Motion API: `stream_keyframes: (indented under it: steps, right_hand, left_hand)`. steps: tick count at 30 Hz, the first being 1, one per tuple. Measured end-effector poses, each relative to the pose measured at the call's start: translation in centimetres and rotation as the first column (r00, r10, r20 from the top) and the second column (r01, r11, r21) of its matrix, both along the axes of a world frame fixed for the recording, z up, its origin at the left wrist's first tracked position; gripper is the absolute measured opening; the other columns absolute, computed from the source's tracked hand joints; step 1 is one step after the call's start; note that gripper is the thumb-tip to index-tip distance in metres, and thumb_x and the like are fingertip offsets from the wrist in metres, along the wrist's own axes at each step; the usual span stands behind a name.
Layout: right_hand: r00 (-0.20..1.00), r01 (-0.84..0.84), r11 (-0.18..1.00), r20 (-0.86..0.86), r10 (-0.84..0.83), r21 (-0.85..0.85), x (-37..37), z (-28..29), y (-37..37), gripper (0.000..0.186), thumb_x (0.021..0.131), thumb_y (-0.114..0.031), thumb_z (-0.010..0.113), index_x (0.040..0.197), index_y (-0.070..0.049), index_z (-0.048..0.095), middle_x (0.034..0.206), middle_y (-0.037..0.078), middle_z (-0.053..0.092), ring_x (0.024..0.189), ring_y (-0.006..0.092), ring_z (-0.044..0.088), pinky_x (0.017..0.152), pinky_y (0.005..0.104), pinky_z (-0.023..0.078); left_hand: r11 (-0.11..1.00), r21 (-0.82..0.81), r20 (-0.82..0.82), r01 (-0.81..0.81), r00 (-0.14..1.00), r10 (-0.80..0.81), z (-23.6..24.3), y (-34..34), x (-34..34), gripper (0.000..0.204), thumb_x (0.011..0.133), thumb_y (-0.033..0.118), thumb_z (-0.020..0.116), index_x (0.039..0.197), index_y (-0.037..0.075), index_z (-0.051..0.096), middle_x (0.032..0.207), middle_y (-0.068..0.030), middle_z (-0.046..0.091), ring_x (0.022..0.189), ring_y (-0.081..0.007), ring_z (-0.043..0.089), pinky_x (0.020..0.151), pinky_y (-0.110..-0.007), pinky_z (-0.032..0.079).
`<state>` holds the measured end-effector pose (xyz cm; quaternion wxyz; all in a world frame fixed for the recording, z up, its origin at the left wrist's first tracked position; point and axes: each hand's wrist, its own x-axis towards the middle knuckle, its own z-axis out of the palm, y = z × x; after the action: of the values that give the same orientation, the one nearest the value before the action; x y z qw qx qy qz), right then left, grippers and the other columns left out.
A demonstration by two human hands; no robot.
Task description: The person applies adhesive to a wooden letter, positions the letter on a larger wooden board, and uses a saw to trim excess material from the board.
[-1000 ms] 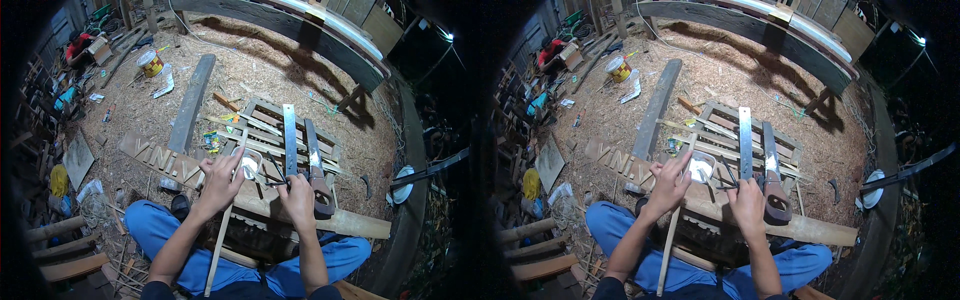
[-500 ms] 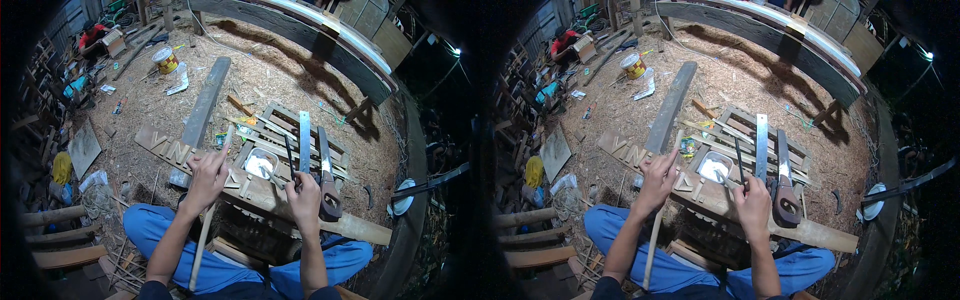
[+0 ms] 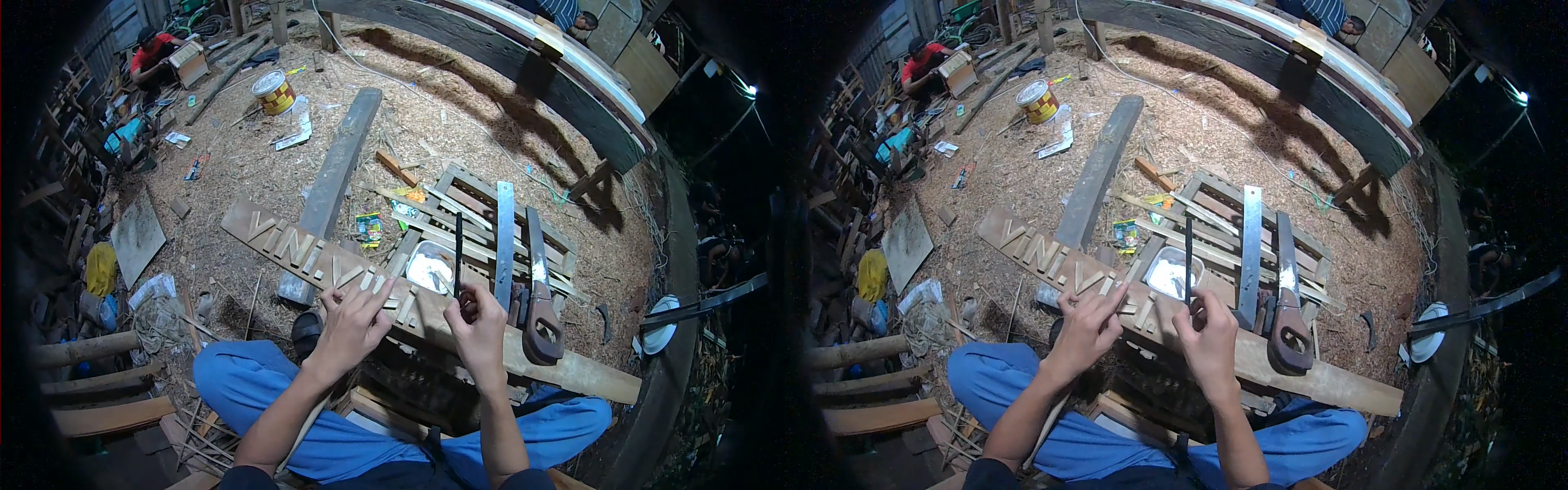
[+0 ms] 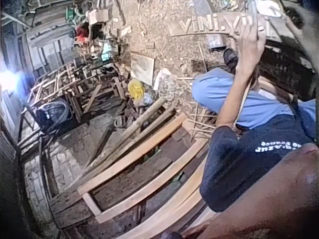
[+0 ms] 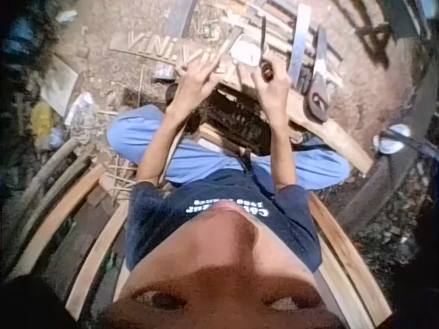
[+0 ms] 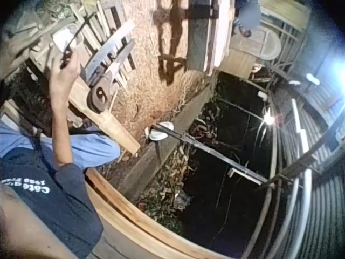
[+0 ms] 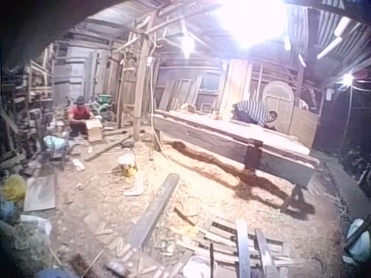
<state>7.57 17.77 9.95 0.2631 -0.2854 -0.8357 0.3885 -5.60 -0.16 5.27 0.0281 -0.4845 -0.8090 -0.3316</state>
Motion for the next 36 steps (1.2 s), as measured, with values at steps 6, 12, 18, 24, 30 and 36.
stream_keyframes:
  steps: [6, 12, 18, 24, 30, 36]
  right_hand:
    - [0.998, -0.036, 0.982, -0.048, 0.027, -0.185, -1.3, -0.7, -1.5, 0.037, 0.092, -0.004, 0.07, 0.128, 0.002, 0.065, 0.075, 0.007, 0.061, 0.063, 0.0114, 0.055, 0.058, 0.0307, 0.046]
    - [0.991, -0.123, 0.99, -0.069, 0.118, -0.075, -2.1, -1.4, -1.8, 0.036, 0.094, 0.003, 0.062, 0.129, -0.004, 0.069, 0.086, 0.006, 0.061, 0.07, 0.0107, 0.056, 0.064, 0.0273, 0.047]
    - [0.988, -0.148, 0.989, -0.047, 0.149, 0.027, -4.0, -1.1, -3.2, 0.024, 0.095, -0.002, 0.064, 0.117, -0.001, 0.072, 0.09, 0.012, 0.062, 0.075, 0.0228, 0.062, 0.069, 0.0355, 0.05]
    - [0.973, -0.214, 0.966, -0.058, 0.224, 0.143, -5.7, -1.2, -3.4, 0.025, 0.094, -0.013, 0.075, 0.115, -0.002, 0.072, 0.093, 0.015, 0.063, 0.078, 0.0301, 0.065, 0.071, 0.0402, 0.053]
    - [0.981, -0.177, 0.974, -0.059, 0.186, 0.139, -6.3, -1.2, -3.2, 0.027, 0.091, -0.013, 0.078, 0.115, -0.003, 0.072, 0.092, 0.014, 0.064, 0.078, 0.0297, 0.066, 0.071, 0.0407, 0.053]
    - [0.987, -0.103, 0.977, -0.099, 0.123, 0.185, -6.9, -1.3, -2.4, 0.029, 0.094, -0.009, 0.074, 0.122, -0.004, 0.073, 0.096, 0.016, 0.069, 0.085, 0.0304, 0.067, 0.077, 0.0409, 0.053]
  left_hand:
    - [0.999, -0.013, 0.031, -0.05, 0.998, 0.051, 0.2, -1.6, -0.4, 0.066, 0.086, 0.011, 0.068, 0.151, 0.011, 0.055, 0.095, -0.0048, 0.068, 0.094, -0.0204, 0.062, 0.097, -0.047, 0.028]
    - [0.998, -0.037, -0.007, -0.045, 0.999, 0.045, -0.1, -2.2, -0.5, 0.068, 0.085, 0.014, 0.071, 0.151, 0.01, 0.055, 0.085, -0.0043, 0.067, 0.092, -0.0189, 0.062, 0.095, -0.046, 0.028]
    - [0.999, -0.005, 0.025, 0.033, 0.999, -0.033, 0.5, -2.3, 0.0, 0.06, 0.085, 0.016, 0.073, 0.144, 0.009, 0.061, 0.089, -0.0046, 0.07, 0.096, -0.0196, 0.063, 0.096, -0.045, 0.028]
    - [0.994, 0.107, 0.005, 0.04, 0.999, -0.04, 0.3, -1.8, -1.0, 0.05, 0.085, 0.016, 0.073, 0.134, 0.009, 0.065, 0.094, -0.0046, 0.073, 0.098, -0.0199, 0.063, 0.095, -0.046, 0.029]
    - [0.996, 0.073, 0.025, 0.045, 0.999, -0.047, 0.4, -1.6, -1.0, 0.049, 0.083, 0.02, 0.075, 0.13, 0.011, 0.066, 0.104, -0.0022, 0.073, 0.095, -0.019, 0.062, 0.098, -0.046, 0.029]
    - [0.999, 0.033, 0.027, -0.015, 1.0, 0.014, 1.1, -1.2, -1.2, 0.049, 0.088, 0.021, 0.073, 0.135, 0.012, 0.066, 0.099, -0.0014, 0.073, 0.098, -0.0174, 0.062, 0.097, -0.047, 0.029]
